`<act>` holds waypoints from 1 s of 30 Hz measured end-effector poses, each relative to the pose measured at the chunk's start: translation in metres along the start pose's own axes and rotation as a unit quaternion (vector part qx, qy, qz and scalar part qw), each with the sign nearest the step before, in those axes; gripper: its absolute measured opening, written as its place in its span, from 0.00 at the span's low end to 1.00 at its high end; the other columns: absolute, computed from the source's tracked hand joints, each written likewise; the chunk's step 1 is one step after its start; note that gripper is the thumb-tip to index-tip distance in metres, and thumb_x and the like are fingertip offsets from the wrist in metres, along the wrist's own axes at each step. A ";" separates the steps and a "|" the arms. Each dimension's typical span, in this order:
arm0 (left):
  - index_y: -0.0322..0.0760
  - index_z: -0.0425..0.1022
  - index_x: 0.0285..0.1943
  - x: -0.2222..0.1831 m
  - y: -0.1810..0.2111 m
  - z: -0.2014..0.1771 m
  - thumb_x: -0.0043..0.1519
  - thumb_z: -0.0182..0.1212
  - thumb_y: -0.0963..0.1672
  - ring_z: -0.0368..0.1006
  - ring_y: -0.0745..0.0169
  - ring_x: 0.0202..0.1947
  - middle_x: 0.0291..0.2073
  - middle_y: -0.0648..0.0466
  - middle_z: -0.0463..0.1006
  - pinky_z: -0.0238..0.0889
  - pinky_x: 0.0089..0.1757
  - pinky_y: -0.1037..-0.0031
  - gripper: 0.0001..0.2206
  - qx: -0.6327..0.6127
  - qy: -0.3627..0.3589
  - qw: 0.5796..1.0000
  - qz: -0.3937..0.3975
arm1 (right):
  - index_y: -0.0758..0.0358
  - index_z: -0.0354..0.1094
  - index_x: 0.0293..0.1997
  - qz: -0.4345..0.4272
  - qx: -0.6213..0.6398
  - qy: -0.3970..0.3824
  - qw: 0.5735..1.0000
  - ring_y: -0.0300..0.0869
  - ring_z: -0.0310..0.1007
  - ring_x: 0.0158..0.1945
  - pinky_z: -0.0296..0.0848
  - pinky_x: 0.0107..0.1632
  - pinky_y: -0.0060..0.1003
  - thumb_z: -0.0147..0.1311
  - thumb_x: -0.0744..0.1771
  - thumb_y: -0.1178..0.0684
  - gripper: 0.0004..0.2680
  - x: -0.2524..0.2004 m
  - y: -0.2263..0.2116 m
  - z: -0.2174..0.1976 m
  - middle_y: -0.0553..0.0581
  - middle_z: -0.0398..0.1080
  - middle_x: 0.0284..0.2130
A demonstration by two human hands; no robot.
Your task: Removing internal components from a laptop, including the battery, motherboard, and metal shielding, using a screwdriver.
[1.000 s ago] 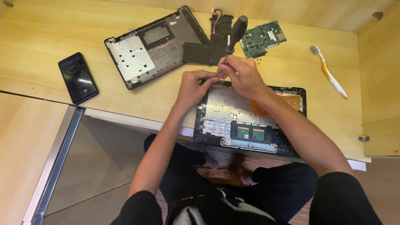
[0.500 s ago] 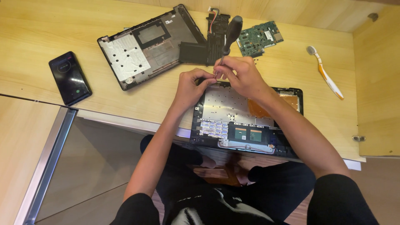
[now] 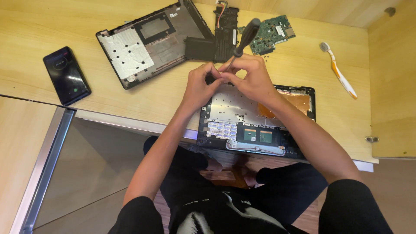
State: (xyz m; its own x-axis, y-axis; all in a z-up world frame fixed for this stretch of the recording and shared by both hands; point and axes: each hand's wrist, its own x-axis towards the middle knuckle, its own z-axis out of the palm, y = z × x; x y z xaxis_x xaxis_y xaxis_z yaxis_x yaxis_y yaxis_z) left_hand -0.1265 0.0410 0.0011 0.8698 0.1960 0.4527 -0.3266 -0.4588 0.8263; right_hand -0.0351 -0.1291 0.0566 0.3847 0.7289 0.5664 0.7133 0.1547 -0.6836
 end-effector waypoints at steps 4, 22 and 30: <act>0.35 0.78 0.36 -0.003 0.005 -0.002 0.55 0.75 0.39 0.81 0.49 0.37 0.29 0.48 0.80 0.74 0.44 0.62 0.08 -0.012 -0.001 1.000 -0.008 | 0.68 0.78 0.45 0.011 0.003 0.011 1.000 0.47 0.79 0.30 0.77 0.37 0.38 0.66 0.64 0.68 0.07 -0.001 0.004 0.000 0.60 0.77 0.28; 0.38 0.84 0.44 -0.002 0.003 0.002 0.54 0.76 0.40 0.79 0.54 0.43 0.31 0.49 0.83 0.69 0.50 0.65 0.11 -0.050 0.006 0.996 -0.080 | 0.68 0.78 0.42 0.025 0.012 0.032 0.999 0.45 0.79 0.34 0.78 0.40 0.40 0.63 0.66 0.67 0.04 -0.001 0.004 0.006 0.59 0.76 0.31; 0.41 0.85 0.41 -0.004 -0.009 0.000 0.57 0.75 0.43 0.75 0.60 0.42 0.31 0.52 0.83 0.68 0.50 0.70 0.07 -0.053 -0.003 0.996 -0.074 | 0.69 0.75 0.52 0.024 0.023 0.028 0.999 0.47 0.81 0.38 0.77 0.47 0.43 0.59 0.66 0.70 0.11 -0.004 0.010 0.006 0.60 0.79 0.33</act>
State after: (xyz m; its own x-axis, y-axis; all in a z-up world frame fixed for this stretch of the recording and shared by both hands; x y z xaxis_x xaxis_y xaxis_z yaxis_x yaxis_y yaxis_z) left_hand -0.1274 0.0438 -0.0083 0.9134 0.2497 0.3216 -0.2312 -0.3320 0.9145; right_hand -0.0331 -0.1264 0.0447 0.4509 0.6972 0.5574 0.6669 0.1520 -0.7295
